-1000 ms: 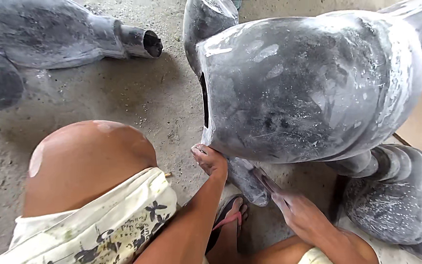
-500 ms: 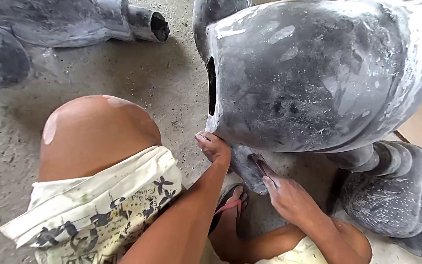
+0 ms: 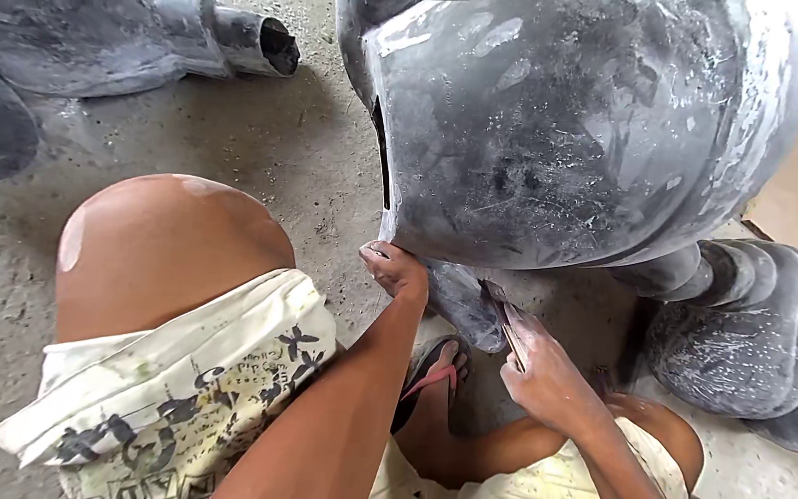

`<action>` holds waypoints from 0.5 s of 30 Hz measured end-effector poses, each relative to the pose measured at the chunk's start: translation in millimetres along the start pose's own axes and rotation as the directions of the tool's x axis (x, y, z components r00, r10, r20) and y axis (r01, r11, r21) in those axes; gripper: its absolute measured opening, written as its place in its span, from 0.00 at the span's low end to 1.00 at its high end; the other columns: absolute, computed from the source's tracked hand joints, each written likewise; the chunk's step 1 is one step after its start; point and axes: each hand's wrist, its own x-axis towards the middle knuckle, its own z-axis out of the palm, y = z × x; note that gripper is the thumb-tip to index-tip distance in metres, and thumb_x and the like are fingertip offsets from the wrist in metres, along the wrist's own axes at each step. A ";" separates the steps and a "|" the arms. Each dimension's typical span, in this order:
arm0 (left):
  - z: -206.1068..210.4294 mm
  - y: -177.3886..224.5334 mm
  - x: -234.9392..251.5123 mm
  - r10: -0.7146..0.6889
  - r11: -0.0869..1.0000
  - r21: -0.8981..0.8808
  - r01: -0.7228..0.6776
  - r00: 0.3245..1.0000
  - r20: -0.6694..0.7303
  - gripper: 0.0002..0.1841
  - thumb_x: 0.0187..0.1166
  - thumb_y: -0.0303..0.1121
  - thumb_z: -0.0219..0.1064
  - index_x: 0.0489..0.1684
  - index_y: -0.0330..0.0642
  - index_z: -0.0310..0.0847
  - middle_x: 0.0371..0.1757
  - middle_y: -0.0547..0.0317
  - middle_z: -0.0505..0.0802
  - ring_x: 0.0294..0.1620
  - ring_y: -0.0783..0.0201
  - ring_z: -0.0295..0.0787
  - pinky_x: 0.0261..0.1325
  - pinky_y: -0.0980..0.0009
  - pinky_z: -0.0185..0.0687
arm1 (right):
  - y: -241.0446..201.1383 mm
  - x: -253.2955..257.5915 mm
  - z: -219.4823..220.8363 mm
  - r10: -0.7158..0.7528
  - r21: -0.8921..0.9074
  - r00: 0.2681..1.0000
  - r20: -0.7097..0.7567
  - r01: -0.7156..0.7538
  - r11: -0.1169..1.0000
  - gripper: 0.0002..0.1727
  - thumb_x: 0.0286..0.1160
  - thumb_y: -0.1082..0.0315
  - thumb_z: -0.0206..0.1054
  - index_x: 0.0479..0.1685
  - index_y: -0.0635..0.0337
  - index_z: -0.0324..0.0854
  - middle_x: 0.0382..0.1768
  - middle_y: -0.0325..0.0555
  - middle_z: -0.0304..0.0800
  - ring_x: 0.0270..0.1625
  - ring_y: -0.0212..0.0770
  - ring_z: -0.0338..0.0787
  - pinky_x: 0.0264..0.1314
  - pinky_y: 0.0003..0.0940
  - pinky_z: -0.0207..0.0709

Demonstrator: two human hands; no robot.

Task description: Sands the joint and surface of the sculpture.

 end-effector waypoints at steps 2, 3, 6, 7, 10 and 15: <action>0.9 0.2 1.1 -0.001 1.000 -0.001 0.001 1.000 -0.001 0.22 0.93 0.43 0.42 0.71 0.43 0.75 0.67 0.47 0.88 0.72 0.53 0.84 0.72 0.51 0.77 | -3.2 -2.8 -5.8 -0.034 0.012 0.999 -0.038 0.034 0.999 0.38 0.71 0.61 0.59 0.89 0.46 0.67 0.81 0.38 0.77 0.75 0.34 0.81 0.76 0.40 0.76; 1.2 0.4 1.5 -0.002 1.000 0.000 0.002 1.000 -0.003 0.22 0.93 0.43 0.42 0.71 0.43 0.75 0.67 0.47 0.88 0.72 0.52 0.83 0.72 0.50 0.77 | -4.0 -3.6 -8.8 -0.077 -0.012 0.996 -0.053 0.076 0.997 0.36 0.73 0.60 0.57 0.89 0.46 0.69 0.80 0.37 0.79 0.77 0.33 0.80 0.78 0.40 0.75; 0.1 0.8 1.0 -0.010 1.000 0.025 0.010 1.000 -0.004 0.21 0.93 0.43 0.42 0.69 0.44 0.76 0.65 0.48 0.89 0.69 0.52 0.86 0.68 0.49 0.79 | 4.8 0.3 -10.5 -0.261 -0.187 0.954 -0.150 0.232 0.955 0.33 0.73 0.54 0.55 0.83 0.44 0.76 0.69 0.34 0.89 0.65 0.33 0.89 0.65 0.41 0.84; 0.3 1.3 0.9 -0.015 1.000 0.025 0.015 1.000 -0.005 0.21 0.92 0.43 0.42 0.69 0.45 0.76 0.64 0.49 0.89 0.68 0.53 0.86 0.67 0.49 0.80 | 9.6 3.0 -11.8 -0.305 -0.224 0.940 -0.152 0.268 0.937 0.33 0.74 0.52 0.55 0.82 0.44 0.78 0.68 0.33 0.90 0.64 0.32 0.89 0.64 0.41 0.84; -0.3 2.0 -0.2 -0.025 1.000 0.016 0.025 1.000 0.006 0.22 0.93 0.45 0.42 0.71 0.44 0.75 0.67 0.47 0.88 0.70 0.51 0.85 0.69 0.48 0.79 | 20.5 4.5 -18.3 -0.313 -0.276 0.949 0.032 0.310 0.910 0.41 0.67 0.51 0.63 0.89 0.44 0.69 0.84 0.30 0.74 0.80 0.34 0.77 0.79 0.40 0.73; -1.0 3.3 -1.1 -0.042 0.999 0.022 0.041 0.999 0.022 0.23 0.93 0.45 0.41 0.74 0.45 0.74 0.68 0.45 0.88 0.71 0.49 0.84 0.69 0.46 0.79 | 38.9 5.8 -3.1 -0.321 -0.407 0.940 0.113 0.338 0.848 0.53 0.57 0.58 0.70 0.95 0.40 0.54 0.91 0.34 0.57 0.85 0.44 0.67 0.81 0.44 0.71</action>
